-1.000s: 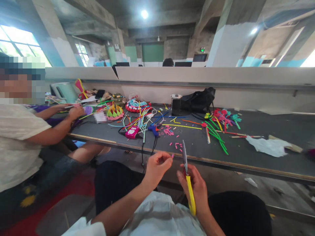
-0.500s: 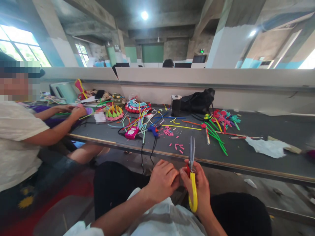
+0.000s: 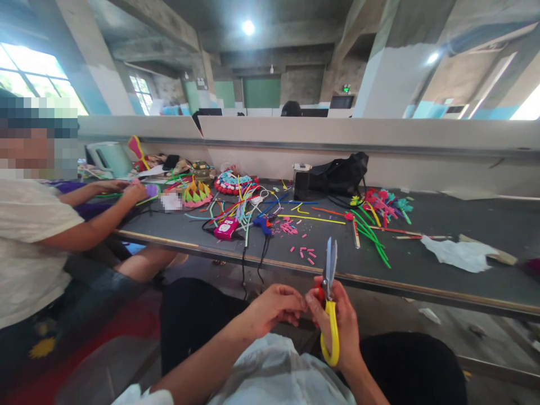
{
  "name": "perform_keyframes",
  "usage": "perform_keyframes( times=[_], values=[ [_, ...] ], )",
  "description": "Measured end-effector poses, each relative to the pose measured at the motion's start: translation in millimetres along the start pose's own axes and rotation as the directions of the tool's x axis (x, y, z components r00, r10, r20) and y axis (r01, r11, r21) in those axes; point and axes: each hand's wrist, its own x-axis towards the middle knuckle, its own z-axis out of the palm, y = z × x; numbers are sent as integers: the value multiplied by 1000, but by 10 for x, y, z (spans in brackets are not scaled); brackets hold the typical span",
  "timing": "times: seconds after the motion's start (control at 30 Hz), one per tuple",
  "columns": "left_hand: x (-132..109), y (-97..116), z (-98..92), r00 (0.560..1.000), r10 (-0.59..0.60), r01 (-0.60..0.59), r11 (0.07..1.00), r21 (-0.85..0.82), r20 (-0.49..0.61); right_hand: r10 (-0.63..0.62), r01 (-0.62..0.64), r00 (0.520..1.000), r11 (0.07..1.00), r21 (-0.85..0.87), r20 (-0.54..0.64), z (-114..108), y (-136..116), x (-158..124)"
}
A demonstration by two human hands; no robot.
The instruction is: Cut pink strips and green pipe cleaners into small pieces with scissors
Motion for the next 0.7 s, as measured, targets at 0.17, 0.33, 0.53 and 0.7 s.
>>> perform_keyframes(
  times=[0.17,0.33,0.53,0.7],
  values=[
    [31,-55,-20,1000,-16,18,992,-127,16,-26,25,999,999,-37,-27,0,-67,2],
    [-10,111,18,938,258,-290,950,-117,-230,-104,92,992,982,-168,-67,30,0,-27],
    [-52,269,127,801,433,-512,853,-100,-413,-208,181,977,928,-326,-50,178,255,-233],
    [-41,217,202,788,442,-527,845,-97,-427,-235,198,971,892,-407,-42,216,276,-289]
  ],
)
